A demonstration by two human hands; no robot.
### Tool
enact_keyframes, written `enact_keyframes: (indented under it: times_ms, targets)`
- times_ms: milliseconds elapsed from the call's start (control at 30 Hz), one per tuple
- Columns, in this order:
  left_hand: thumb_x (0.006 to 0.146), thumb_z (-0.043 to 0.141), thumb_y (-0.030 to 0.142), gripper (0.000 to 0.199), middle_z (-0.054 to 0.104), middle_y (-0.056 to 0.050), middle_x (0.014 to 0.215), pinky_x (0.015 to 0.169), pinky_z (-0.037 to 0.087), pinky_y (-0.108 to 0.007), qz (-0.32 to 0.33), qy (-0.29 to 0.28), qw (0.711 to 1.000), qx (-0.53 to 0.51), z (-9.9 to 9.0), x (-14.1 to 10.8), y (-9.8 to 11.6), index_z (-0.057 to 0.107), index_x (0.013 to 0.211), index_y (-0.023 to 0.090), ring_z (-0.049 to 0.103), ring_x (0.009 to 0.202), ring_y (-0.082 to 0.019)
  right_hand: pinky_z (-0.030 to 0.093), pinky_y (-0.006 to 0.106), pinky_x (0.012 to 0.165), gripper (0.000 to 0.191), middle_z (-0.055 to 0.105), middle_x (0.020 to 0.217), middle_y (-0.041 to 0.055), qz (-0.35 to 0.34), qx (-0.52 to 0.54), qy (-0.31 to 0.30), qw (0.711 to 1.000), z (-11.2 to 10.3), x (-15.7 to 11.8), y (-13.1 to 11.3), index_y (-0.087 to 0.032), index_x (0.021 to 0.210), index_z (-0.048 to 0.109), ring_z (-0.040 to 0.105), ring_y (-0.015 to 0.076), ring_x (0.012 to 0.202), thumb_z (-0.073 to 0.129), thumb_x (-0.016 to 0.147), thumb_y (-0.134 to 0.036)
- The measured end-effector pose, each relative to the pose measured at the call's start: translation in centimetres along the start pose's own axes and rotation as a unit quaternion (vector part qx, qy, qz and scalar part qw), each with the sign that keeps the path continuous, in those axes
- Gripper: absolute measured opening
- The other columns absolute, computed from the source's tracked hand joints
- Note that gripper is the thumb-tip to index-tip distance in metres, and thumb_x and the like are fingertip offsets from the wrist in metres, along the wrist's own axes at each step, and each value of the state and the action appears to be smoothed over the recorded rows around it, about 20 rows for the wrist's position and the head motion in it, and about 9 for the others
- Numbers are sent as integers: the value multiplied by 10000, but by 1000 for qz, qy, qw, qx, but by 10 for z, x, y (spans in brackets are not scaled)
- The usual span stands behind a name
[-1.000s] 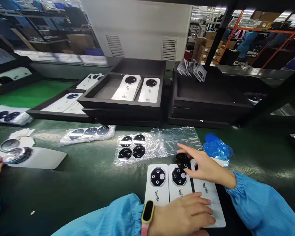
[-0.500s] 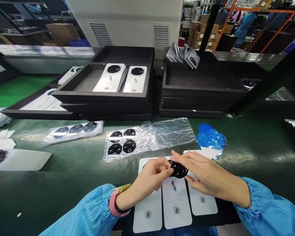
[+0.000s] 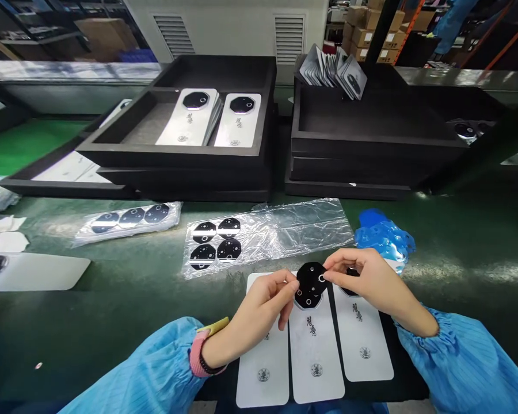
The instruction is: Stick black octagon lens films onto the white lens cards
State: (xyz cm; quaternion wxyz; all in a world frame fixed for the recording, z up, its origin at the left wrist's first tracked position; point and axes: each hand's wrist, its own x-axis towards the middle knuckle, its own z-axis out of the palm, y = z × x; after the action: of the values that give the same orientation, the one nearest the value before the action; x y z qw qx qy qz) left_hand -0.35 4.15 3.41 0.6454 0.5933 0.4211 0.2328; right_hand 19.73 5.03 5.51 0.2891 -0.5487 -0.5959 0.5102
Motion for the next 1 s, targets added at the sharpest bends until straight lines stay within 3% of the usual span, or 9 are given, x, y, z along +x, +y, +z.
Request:
enact_keyframes:
  times_ms: [67,133,233,267,333,367,467,700,1000]
  targets:
    - [965,325,300,332,482,42,450,430,361,-182,90,-1,986,140,-3,-4,-3,496,714,167,429,372,-86,418,244,484,149,620,614,-2,13,0,-3,1000,1,2,4,-180,722,680,490,104,498,619,697,-314]
    - [965,305,189,339,515,11,502,415,338,-205,201,9,935,292,-2,-9,-10,530,716,147,441,404,-106,373,234,434,207,648,657,10,37,-5,-2,999,3,3,9,-167,825,716,420,82,443,621,694,-295]
    - [920,351,90,275,568,-46,602,457,367,-267,352,16,825,442,5,-18,-23,596,797,92,493,502,-163,318,227,411,261,616,578,-3,59,-50,6,997,8,4,17,-168,913,741,345,77,414,617,705,-268]
    - [902,362,61,252,592,-68,654,498,403,-288,395,16,776,491,8,-21,-28,608,848,65,529,558,-183,301,227,408,242,577,520,-13,61,-67,7,996,10,3,18,-171,886,749,334,81,412,613,713,-272]
    - [869,393,38,228,624,-113,781,598,458,-332,456,20,680,574,13,-25,-34,607,944,18,585,676,-219,275,227,407,216,490,440,-29,63,-89,6,994,13,2,21,-171,810,755,324,90,413,598,728,-295]
    - [855,411,43,223,628,-132,840,645,469,-352,464,24,655,596,15,-26,-36,606,959,9,600,728,-234,266,227,407,219,471,432,-32,64,-90,6,994,14,2,21,-167,785,751,317,89,413,589,731,-305]
    - [818,452,47,223,631,-145,912,714,469,-372,450,30,655,606,17,-28,-37,618,962,8,608,793,-252,250,227,406,251,421,422,-50,70,-74,8,995,15,2,22,-146,775,728,279,81,406,565,730,-331]
    - [824,427,36,263,659,-150,931,702,497,-352,446,22,657,608,13,-25,-35,641,972,-1,613,782,-240,235,226,402,275,291,396,-92,82,-49,1,995,15,3,25,-154,748,672,224,74,387,527,713,-385]
    - [834,455,67,261,671,-164,978,739,518,-354,445,-1,662,603,9,-26,-40,636,1008,-4,635,862,-262,268,216,409,244,322,415,-82,112,-58,-13,992,14,1,25,-173,678,591,251,69,394,512,707,-402]
